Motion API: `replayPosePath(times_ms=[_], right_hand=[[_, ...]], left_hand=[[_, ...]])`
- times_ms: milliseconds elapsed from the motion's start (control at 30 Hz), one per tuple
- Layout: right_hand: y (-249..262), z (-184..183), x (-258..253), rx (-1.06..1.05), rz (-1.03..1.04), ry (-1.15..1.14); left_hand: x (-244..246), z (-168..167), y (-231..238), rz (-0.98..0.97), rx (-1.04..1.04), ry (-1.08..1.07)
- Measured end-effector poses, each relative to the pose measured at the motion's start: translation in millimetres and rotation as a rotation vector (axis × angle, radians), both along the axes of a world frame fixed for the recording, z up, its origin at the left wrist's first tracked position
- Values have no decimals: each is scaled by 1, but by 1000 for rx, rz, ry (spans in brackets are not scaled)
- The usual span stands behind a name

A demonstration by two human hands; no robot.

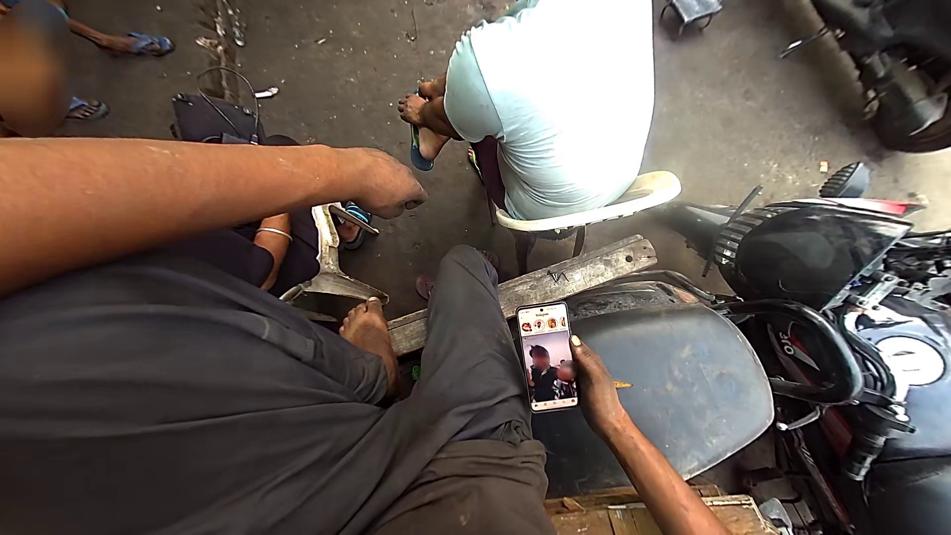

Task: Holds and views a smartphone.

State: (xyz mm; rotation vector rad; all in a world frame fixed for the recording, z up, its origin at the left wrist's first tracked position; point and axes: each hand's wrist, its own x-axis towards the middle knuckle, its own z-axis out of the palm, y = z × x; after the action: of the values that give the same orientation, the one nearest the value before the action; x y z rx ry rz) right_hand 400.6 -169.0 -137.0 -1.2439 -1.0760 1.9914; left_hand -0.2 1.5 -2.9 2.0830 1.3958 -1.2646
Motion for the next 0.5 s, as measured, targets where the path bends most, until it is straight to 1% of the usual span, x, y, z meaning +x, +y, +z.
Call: replayPosePath(times_ms=[167, 500], right_hand=[[1, 1, 0, -28, 9, 13], [0, 0, 0, -20, 5, 24]], left_hand=[[-9, -10, 2, -52, 26, -41], [-10, -11, 2, -63, 21, -37]])
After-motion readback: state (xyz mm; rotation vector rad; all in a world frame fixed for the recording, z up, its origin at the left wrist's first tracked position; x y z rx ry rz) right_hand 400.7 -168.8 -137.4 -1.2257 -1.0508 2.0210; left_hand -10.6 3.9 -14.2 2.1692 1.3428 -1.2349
